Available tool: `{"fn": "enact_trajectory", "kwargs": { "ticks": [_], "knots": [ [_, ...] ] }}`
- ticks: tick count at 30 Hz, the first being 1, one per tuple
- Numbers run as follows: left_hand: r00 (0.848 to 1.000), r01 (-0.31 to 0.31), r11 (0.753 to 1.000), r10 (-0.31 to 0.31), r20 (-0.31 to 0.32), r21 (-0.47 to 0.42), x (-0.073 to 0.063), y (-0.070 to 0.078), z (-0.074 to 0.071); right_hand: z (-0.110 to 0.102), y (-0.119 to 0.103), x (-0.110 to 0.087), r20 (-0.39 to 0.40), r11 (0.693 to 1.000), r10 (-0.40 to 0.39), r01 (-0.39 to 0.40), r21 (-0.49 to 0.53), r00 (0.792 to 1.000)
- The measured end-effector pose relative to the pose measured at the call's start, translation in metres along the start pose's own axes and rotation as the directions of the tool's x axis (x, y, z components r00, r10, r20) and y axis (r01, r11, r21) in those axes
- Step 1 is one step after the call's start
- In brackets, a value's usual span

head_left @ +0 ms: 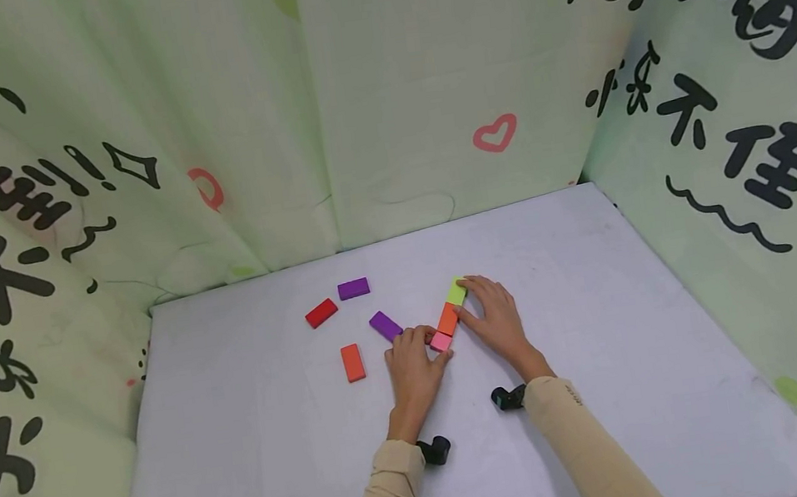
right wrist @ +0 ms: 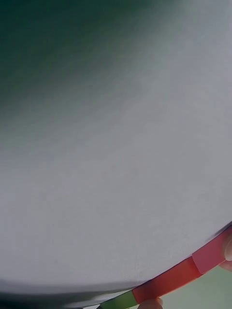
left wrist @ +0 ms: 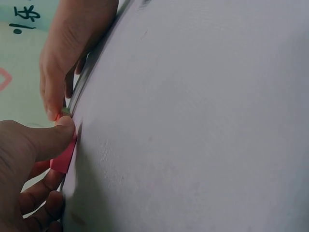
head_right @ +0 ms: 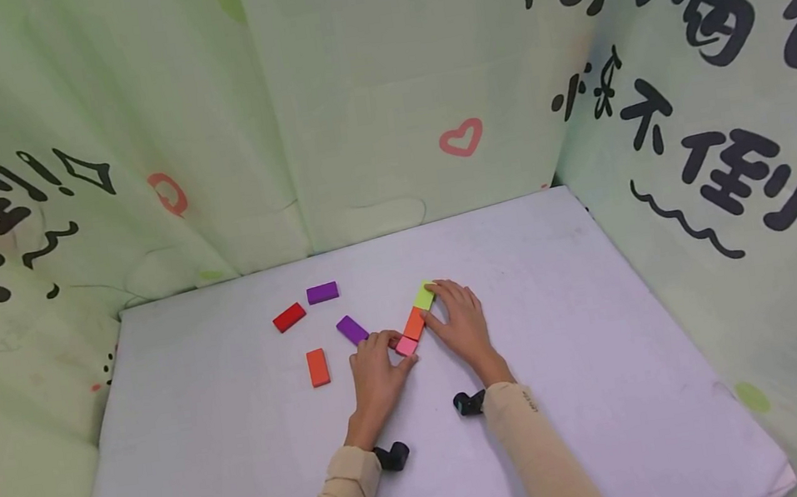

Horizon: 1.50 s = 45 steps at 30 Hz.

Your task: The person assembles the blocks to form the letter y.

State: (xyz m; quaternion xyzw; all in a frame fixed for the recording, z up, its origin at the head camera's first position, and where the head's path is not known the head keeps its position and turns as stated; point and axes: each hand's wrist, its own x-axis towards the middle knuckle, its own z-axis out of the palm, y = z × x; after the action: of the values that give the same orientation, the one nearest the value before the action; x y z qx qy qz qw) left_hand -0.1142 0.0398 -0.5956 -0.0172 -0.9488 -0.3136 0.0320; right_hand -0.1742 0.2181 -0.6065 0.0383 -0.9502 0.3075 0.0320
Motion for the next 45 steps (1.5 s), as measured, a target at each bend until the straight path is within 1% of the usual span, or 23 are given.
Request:
{"fn": "enact_trajectory", "kwargs": {
  "ticks": [8,19,23,31,34,37,42,45],
  "knots": [
    [1.0,-0.007,1.0,0.007,0.004,0.0,0.0,0.0,-0.001,0.001,0.001,0.0,-0.004,1.0,-0.003,0.003,-0.001,1.0],
    [1.0,-0.01,1.0,0.009,0.029,0.021,0.001,0.0,-0.001,0.001,0.002,-0.001,-0.006,1.0,-0.005,0.005,0.001,1.0],
    [0.999,-0.01,1.0,0.009,0.047,0.029,0.001,0.0,-0.003,0.0,0.001,-0.002,-0.003,1.0,-0.003,0.003,0.001,1.0],
    [0.995,-0.017,1.0,0.018,0.101,-0.011,0.0,0.0,-0.01,0.001,0.001,-0.001,-0.002,1.0,-0.005,0.005,-0.004,1.0],
    [0.994,-0.016,0.999,0.02,0.108,-0.037,0.0,0.0,-0.015,0.001,0.001,0.0,-0.003,1.0,-0.006,0.006,-0.006,1.0],
    [0.996,-0.018,0.998,0.023,0.09,-0.056,0.0,-0.001,-0.021,0.001,0.001,0.0,-0.004,1.0,-0.006,0.006,-0.011,1.0],
    [0.999,-0.023,0.998,0.025,0.02,-0.064,0.001,-0.007,-0.028,0.002,0.001,0.0,-0.009,1.0,-0.004,0.004,-0.009,1.0],
    [1.0,-0.016,0.999,0.015,-0.023,-0.046,0.003,-0.011,-0.032,0.002,0.002,0.0,-0.014,1.0,-0.009,0.009,-0.008,1.0]
  ]
}}
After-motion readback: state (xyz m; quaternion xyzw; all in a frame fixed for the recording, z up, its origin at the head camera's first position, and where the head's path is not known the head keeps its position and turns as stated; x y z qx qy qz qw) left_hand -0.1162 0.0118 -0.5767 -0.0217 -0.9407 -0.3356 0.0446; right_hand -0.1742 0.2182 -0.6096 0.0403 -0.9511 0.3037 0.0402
